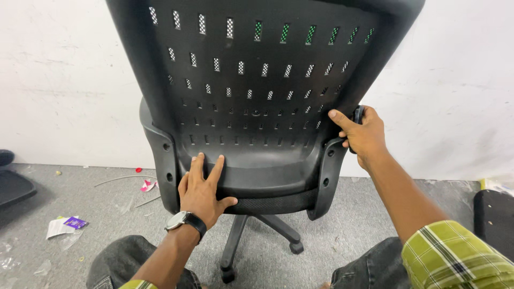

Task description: The person uses a screwdriver to tighten screws on the underside of a black office chair, securing the armrests to the seat. The person works on multiple screw locations on both sides of the chair.

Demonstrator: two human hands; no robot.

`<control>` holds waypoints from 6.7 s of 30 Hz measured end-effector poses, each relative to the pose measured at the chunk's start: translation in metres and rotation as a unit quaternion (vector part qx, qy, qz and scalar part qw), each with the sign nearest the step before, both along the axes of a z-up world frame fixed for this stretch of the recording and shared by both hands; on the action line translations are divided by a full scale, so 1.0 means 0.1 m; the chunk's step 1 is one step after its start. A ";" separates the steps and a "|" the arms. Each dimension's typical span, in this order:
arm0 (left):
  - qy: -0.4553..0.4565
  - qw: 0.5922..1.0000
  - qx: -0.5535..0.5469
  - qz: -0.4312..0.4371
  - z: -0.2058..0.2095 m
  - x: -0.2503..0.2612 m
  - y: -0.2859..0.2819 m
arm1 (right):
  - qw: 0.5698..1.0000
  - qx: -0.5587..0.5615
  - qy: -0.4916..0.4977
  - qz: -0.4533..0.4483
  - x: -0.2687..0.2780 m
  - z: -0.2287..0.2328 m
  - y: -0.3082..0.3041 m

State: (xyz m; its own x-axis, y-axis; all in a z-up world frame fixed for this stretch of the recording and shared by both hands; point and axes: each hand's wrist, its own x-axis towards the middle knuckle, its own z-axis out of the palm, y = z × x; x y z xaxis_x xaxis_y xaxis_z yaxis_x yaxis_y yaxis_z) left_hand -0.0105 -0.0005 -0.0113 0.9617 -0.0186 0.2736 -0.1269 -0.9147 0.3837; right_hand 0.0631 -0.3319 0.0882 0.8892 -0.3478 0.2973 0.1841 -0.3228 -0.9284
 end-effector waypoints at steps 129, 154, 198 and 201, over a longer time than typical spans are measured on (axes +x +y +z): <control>0.011 0.994 -0.036 -0.106 0.19 0.22 -0.54 | 0.944 -0.252 0.103 -0.188 -1.01 -0.94 0.73; -0.242 0.940 0.024 -0.240 -0.03 0.25 -0.59 | 0.936 -0.216 0.226 -0.160 -0.93 -0.77 0.56; -0.232 0.933 0.065 -0.268 -0.09 0.29 -1.20 | 0.947 -0.212 0.195 -0.140 -0.92 -1.23 0.48; -0.154 0.959 0.070 -0.227 -0.08 0.31 -1.21 | 0.947 -0.230 0.176 -0.137 -0.92 -1.18 0.53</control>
State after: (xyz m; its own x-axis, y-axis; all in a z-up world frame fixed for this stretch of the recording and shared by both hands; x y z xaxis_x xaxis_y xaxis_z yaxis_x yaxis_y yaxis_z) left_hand 0.0208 -0.1211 -0.0195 0.7193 -0.4743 0.5075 -0.6123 -0.7781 0.1406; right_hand -0.0294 -0.2793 -0.0299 0.8560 -0.4860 0.1763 -0.2596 -0.6989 -0.6664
